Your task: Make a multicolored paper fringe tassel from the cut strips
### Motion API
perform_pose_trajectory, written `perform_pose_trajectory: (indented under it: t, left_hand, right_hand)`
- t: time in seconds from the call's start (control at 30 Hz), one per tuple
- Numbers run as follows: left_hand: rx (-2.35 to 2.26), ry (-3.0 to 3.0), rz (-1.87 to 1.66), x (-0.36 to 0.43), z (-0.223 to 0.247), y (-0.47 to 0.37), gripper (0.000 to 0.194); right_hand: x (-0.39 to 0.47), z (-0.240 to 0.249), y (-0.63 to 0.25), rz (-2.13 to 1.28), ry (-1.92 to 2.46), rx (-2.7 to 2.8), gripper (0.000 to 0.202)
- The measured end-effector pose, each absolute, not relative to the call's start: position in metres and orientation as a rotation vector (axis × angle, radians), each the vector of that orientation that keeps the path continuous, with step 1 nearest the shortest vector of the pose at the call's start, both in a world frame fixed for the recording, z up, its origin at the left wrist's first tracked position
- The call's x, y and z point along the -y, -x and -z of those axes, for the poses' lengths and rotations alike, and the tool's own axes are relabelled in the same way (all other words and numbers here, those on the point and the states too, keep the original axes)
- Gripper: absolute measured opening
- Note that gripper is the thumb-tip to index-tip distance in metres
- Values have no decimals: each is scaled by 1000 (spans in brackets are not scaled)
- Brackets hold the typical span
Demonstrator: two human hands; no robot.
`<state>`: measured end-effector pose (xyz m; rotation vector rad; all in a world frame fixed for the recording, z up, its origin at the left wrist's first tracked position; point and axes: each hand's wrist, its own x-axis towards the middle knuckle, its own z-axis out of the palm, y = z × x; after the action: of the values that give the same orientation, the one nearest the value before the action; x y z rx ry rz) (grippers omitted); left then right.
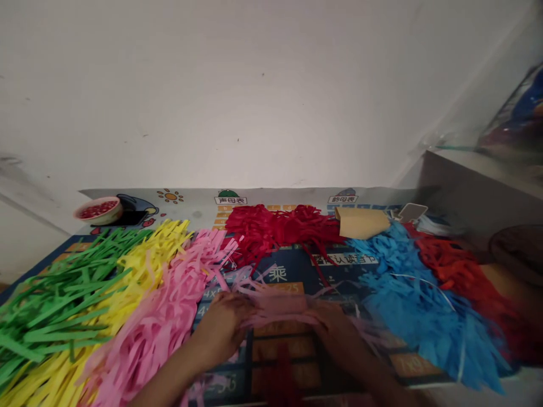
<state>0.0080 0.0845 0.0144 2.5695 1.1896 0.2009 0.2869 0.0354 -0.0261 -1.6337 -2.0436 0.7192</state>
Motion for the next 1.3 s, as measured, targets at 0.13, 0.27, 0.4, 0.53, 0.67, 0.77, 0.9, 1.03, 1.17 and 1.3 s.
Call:
perform_pose_trajectory:
  t: [0.13, 0.27, 0.4, 0.53, 0.67, 0.77, 0.9, 1.03, 1.17, 1.3]
  left_hand:
    - [-1111, -2446, -224, -87, -24, -35, 51]
    - [-1306, -2363, -95, -101, -5, -58, 14]
    - [-1374, -2378, -50, -120, 5, -62, 27]
    - [-1431, -2402, 31, -129, 4, -65, 26]
    - [-1469, -2391, 77, -131, 7, -66, 24]
    - [-1470, -2384, 93, -132, 10, -66, 27]
    - [-1466, -2386, 118, -134, 10, -67, 28]
    - [-1461, -2407, 122, -134, 11, -67, 27]
    - [-1460, -2456, 124, -133, 13, -67, 28]
    - [-1454, -2573, 96, -130, 7, -70, 23]
  right_hand:
    - [-39, 27, -285, -739, 1634, 1994, 29]
    - [-45, 29, -286, -711, 1746, 1936, 25]
    - [-58, 24, -282, -579, 1990, 1980, 27]
    - [-71, 22, -277, -513, 2074, 1983, 26]
    - [-75, 28, -277, -489, 2105, 1989, 29]
    - [-74, 32, -279, -494, 2103, 2013, 28]
    - [-74, 34, -281, -471, 2085, 2040, 27]
    - [-72, 34, -279, -453, 2071, 2043, 27]
    - [-73, 31, -274, -453, 2105, 2058, 27]
    - [-78, 20, -285, -432, 2160, 2015, 20]
